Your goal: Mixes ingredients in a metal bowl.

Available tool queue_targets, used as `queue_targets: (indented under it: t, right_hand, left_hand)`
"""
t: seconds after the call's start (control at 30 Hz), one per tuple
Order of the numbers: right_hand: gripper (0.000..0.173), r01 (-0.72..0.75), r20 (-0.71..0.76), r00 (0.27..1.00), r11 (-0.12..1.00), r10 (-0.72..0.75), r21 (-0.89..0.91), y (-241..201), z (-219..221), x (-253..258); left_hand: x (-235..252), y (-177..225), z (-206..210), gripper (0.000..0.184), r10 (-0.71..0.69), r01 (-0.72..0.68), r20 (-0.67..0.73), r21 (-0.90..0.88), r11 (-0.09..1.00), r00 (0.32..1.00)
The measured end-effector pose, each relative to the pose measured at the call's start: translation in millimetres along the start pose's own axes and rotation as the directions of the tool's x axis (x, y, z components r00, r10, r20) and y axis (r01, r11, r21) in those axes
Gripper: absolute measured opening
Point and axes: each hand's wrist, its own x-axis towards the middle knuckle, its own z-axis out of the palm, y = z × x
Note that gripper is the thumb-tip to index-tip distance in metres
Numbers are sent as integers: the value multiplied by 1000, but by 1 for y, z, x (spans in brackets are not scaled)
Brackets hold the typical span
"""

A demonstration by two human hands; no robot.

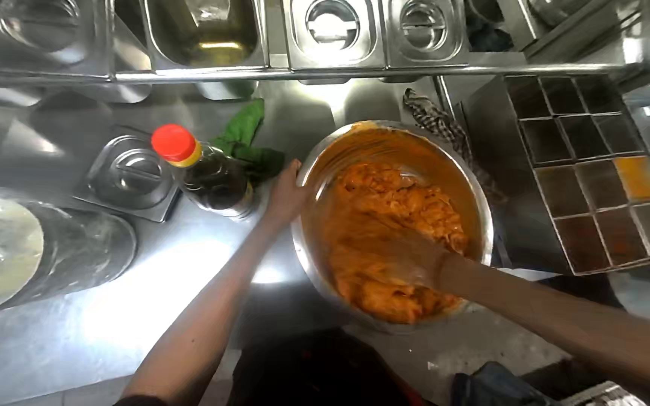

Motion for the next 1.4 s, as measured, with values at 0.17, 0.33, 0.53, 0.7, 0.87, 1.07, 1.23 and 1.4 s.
queue_targets:
  t: [0.17, 0.33, 0.53, 0.7, 0.87, 1.07, 1.23, 1.4]
  right_hand:
    - [32, -411, 176, 906, 899, 384, 151, 55, -18, 64]
    - [44, -124, -53, 989, 967, 139, 223, -10, -25, 76]
    - [27, 465, 54, 885, 874, -462, -140, -18, -27, 17]
    - [35, 251, -67, 960, 944, -271, -215, 50, -65, 80]
    - [44, -450, -130, 878, 887, 461, 105, 142, 15, 7]
    - [45, -372, 239, 924, 851, 300, 371, 12, 84, -34]
    - [38, -400, 127, 915, 824, 382, 401, -18, 3, 44]
    - [36, -405, -74, 885, 838, 460, 365, 25, -12, 32]
  left_hand:
    - [-29, 12, 24, 46, -75, 77, -17, 106, 991, 997]
    - [-20, 8, 30, 61, -59, 59, -8, -22, 998, 998]
    - [-1, 2, 17, 21, -30, 38, 105, -71, 997, 994]
    - [8, 9, 27, 35, -115, 135, 131, -153, 979, 985]
    - [-36, 8, 39, 28, -161, 110, -162, -287, 952, 974]
    - [-79, -9, 65, 9, -181, 113, -312, -223, 968, 933]
    - [-110, -24, 78, 22, -233, 150, -329, -257, 955, 915]
    - [-137, -33, 81, 24, -282, 181, -311, -315, 932, 908]
